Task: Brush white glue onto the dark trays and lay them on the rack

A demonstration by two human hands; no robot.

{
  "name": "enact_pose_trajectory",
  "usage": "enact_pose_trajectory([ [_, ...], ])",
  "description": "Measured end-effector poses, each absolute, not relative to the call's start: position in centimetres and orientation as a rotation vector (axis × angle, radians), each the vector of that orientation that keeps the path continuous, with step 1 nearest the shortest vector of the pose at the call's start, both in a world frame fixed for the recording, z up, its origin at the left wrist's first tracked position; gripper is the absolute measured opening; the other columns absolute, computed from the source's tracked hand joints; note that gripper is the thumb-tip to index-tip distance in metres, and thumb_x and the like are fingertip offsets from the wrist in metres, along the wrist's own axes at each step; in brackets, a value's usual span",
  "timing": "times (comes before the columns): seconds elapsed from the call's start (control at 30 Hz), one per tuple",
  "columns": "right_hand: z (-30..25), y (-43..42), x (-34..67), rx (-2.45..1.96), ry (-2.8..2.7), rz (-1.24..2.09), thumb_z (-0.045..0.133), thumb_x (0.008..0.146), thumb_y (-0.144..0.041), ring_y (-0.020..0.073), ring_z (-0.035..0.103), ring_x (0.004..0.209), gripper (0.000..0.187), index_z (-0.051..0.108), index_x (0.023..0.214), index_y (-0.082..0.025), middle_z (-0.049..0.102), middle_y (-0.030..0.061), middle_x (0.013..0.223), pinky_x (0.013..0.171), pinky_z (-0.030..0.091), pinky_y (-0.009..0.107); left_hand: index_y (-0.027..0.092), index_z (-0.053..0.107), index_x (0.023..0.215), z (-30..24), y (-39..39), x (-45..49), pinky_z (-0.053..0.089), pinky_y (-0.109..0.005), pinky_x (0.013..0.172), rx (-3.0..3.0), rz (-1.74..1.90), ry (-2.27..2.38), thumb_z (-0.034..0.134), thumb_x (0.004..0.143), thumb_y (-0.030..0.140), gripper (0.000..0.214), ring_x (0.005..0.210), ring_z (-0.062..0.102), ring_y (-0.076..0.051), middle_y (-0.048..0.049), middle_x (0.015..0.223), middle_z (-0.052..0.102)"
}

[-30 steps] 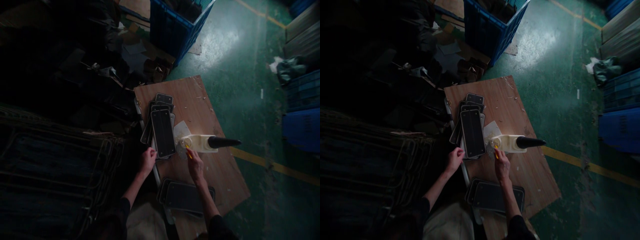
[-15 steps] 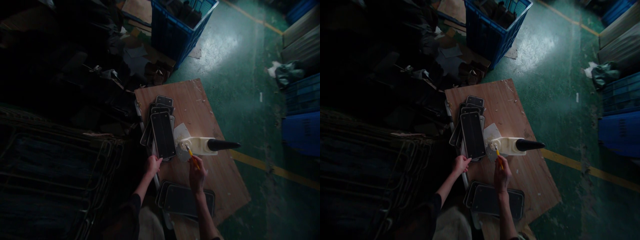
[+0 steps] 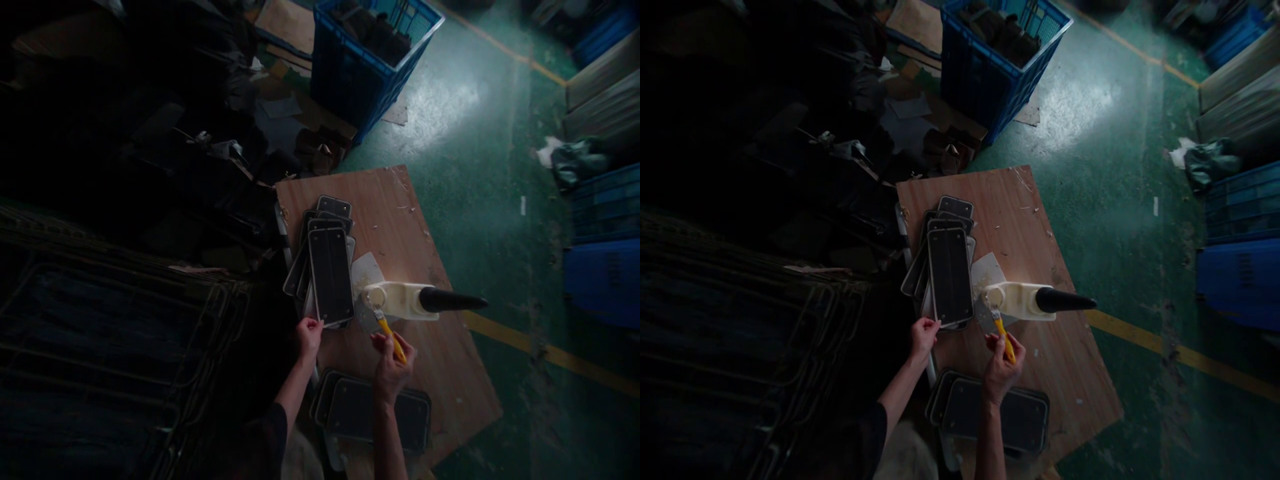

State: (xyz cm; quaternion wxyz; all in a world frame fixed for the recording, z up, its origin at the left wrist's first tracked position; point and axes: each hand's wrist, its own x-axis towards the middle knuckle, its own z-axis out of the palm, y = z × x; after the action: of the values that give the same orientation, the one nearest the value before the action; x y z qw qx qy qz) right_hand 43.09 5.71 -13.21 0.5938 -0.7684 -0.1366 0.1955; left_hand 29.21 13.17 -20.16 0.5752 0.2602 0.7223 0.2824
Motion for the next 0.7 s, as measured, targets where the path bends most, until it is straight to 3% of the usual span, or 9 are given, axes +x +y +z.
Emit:
enact_pose_trajectory([
  [0.33, -11.2, 5.8, 42.8, -1.638, -0.153, 0.426, 0.07, 0.081, -0.036, 0.0179, 0.071, 0.068, 0.032, 0.054, 0.103, -0.018, 0.071, 0.001, 0.077, 0.07, 0.061, 0.034, 0.015, 0.056, 0.07, -19.9, 14.8, 25.4, 0.048, -0.024, 0.047, 0.475, 0.862, 1.587, 0.074, 0.06, 0.052, 0.042, 0.048, 0.058, -0.012, 0.0022, 0.058, 0.058],
  [0.7, -11.4, 6.9, 42.3, -1.643, -0.188, 0.454, 0.068, 0.083, -0.036, 0.0178, 0.071, 0.069, 0.034, 0.053, 0.107, -0.018, 0.071, 0.0024, 0.08, 0.07, 0.061, 0.033, 0.014, 0.055, 0.07, -17.3, 14.8, 25.4, 0.053, -0.025, 0.061, 0.336, 0.857, 1.354, 0.08, 0.055, 0.048, 0.045, 0.059, 0.062, -0.011, 0.001, 0.066, 0.06],
])
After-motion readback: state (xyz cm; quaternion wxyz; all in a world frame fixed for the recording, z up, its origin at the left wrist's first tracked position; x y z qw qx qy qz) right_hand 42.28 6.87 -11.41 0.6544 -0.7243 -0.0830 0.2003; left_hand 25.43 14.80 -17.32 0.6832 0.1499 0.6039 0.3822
